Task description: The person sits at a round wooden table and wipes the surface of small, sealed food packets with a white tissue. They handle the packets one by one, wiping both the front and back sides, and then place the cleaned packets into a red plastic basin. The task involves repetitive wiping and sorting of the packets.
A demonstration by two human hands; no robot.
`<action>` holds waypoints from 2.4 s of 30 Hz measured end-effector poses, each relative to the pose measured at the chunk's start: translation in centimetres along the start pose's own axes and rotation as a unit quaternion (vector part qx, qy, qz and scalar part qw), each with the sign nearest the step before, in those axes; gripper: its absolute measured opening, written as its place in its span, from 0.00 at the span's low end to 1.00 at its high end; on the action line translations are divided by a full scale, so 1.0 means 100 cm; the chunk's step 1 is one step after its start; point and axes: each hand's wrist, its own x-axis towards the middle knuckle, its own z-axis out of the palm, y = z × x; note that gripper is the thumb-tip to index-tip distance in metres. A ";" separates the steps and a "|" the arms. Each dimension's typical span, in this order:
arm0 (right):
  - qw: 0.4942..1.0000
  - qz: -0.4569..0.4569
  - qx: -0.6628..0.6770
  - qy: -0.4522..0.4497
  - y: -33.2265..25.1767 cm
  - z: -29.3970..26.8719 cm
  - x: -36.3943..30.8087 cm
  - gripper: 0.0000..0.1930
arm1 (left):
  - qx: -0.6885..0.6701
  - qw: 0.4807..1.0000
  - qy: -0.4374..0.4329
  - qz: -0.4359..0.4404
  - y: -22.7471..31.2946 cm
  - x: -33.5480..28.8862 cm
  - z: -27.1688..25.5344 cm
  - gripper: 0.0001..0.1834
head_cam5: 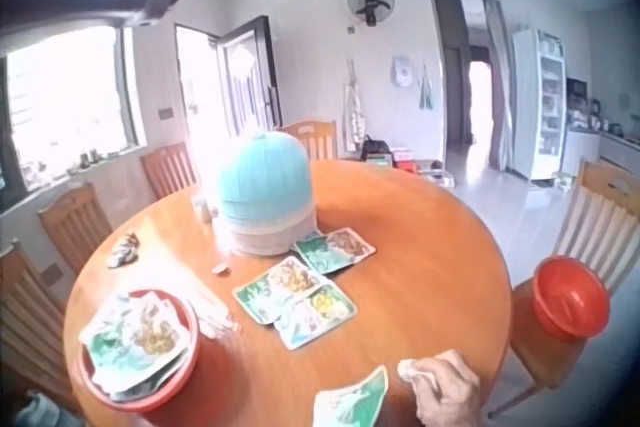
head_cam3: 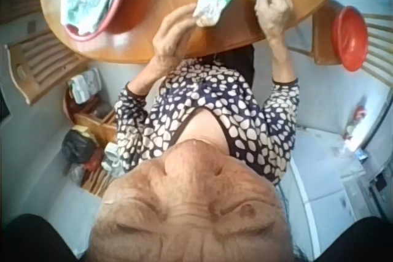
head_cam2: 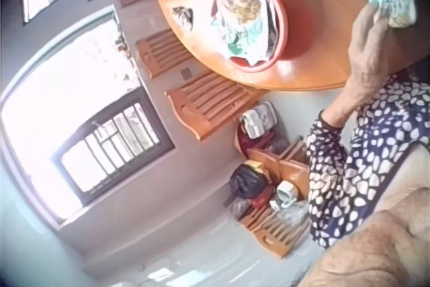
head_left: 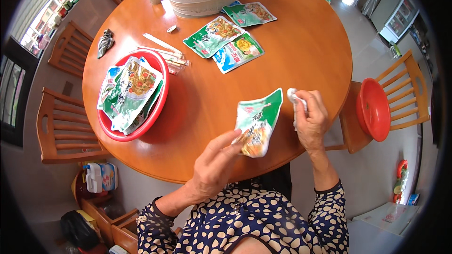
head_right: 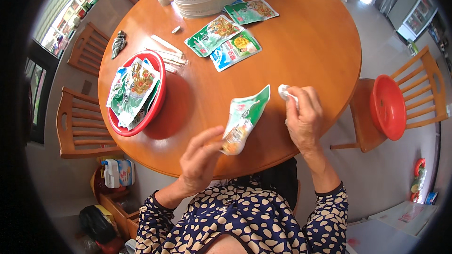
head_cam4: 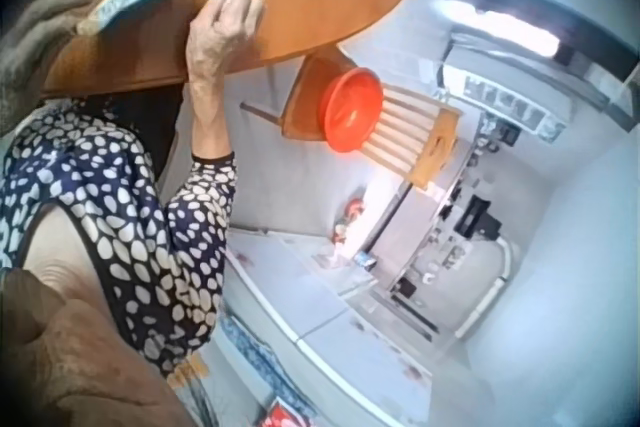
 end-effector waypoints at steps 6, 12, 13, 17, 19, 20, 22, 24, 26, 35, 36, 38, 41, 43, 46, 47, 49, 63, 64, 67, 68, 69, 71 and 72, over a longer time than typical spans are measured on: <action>0.992 -0.115 0.013 0.050 -0.031 -0.007 0.005 0.14 | -0.336 0.872 0.095 -0.344 -0.010 -0.003 0.007 0.11; 0.961 -0.240 0.003 -0.137 -0.047 0.047 -0.036 0.14 | -0.424 0.801 0.121 -0.405 -0.017 0.003 0.015 0.21; 0.962 -0.238 -0.015 -0.136 -0.050 0.052 -0.040 0.12 | -0.419 0.819 0.102 -0.378 -0.025 0.000 0.014 0.31; 0.961 -0.221 -0.094 -0.136 -0.042 0.049 -0.021 0.08 | -0.400 0.833 0.103 -0.369 -0.019 0.000 0.014 0.33; 0.959 -0.199 -0.150 -0.136 -0.034 0.048 -0.011 0.07 | -0.384 0.843 0.095 -0.365 -0.019 -0.002 0.014 0.35; 0.956 -0.188 -0.177 -0.136 -0.030 0.048 -0.007 0.07 | -0.394 0.838 0.090 -0.367 -0.019 -0.003 0.015 0.36; 0.963 -0.173 -0.180 -0.098 -0.018 0.048 0.001 0.06 | -0.411 0.829 0.081 -0.370 -0.018 -0.006 0.016 0.37; 0.964 -0.158 -0.200 -0.075 -0.008 0.048 0.002 0.06 | -0.420 0.816 0.071 -0.391 -0.018 -0.007 0.014 0.38; 0.976 -0.127 -0.154 -0.090 -0.011 0.049 0.000 0.09 | -0.438 0.803 0.054 -0.401 -0.021 -0.004 0.010 0.37; 0.967 -0.200 -0.012 -0.155 -0.051 0.061 -0.011 0.14 | -0.169 0.941 -0.022 -0.291 -0.030 -0.003 0.020 0.34; 0.969 -0.196 -0.039 -0.147 -0.047 0.060 -0.008 0.13 | -0.158 0.947 -0.011 -0.279 -0.033 -0.005 0.024 0.34; 0.968 -0.190 -0.093 -0.135 -0.031 0.054 0.000 0.12 | -0.135 0.957 0.016 -0.257 -0.035 -0.007 0.027 0.32; 0.969 -0.171 -0.134 -0.114 -0.016 0.041 0.001 0.11 | 0.057 0.980 -0.004 -0.192 -0.026 0.004 0.016 0.27; 0.978 -0.143 -0.114 -0.104 -0.011 0.036 -0.001 0.12 | 0.143 0.974 0.009 -0.174 -0.020 0.004 0.022 0.26; 0.984 -0.135 -0.021 -0.117 -0.006 0.032 -0.001 0.13 | 0.242 0.966 -0.008 -0.094 -0.018 0.006 0.022 0.27; 0.980 -0.147 0.002 -0.131 -0.004 0.029 0.001 0.13 | 0.234 0.970 -0.026 -0.060 -0.020 0.005 0.023 0.28; 0.974 -0.147 0.029 -0.171 -0.003 0.022 0.003 0.13 | 0.221 0.969 -0.113 -0.026 -0.018 0.006 0.026 0.26; 0.941 -0.229 0.103 -0.227 -0.031 0.096 0.033 0.08 | 0.220 0.968 -0.119 0.011 -0.025 -0.001 0.030 0.26; 0.938 -0.242 0.104 -0.226 -0.034 0.100 0.032 0.07 | 0.222 0.968 -0.115 0.009 -0.025 -0.001 0.029 0.26; 0.940 -0.243 0.097 -0.221 -0.028 0.084 0.028 0.10 | 0.225 0.968 -0.109 0.003 -0.023 0.002 0.030 0.25; 0.940 -0.244 0.100 -0.219 -0.026 0.077 0.025 0.11 | 0.226 0.968 -0.105 -0.005 -0.023 0.001 0.030 0.25; 0.940 -0.236 0.103 -0.222 -0.023 0.066 0.022 0.13 | 0.223 0.970 -0.100 -0.010 -0.023 0.001 0.029 0.25; 0.942 -0.219 0.099 -0.236 -0.015 0.044 0.014 0.13 | 0.210 0.973 -0.092 -0.017 -0.022 0.002 0.030 0.25; 0.942 -0.210 0.097 -0.242 -0.011 0.034 0.010 0.13 | 0.197 0.975 -0.099 -0.027 -0.022 0.000 0.030 0.25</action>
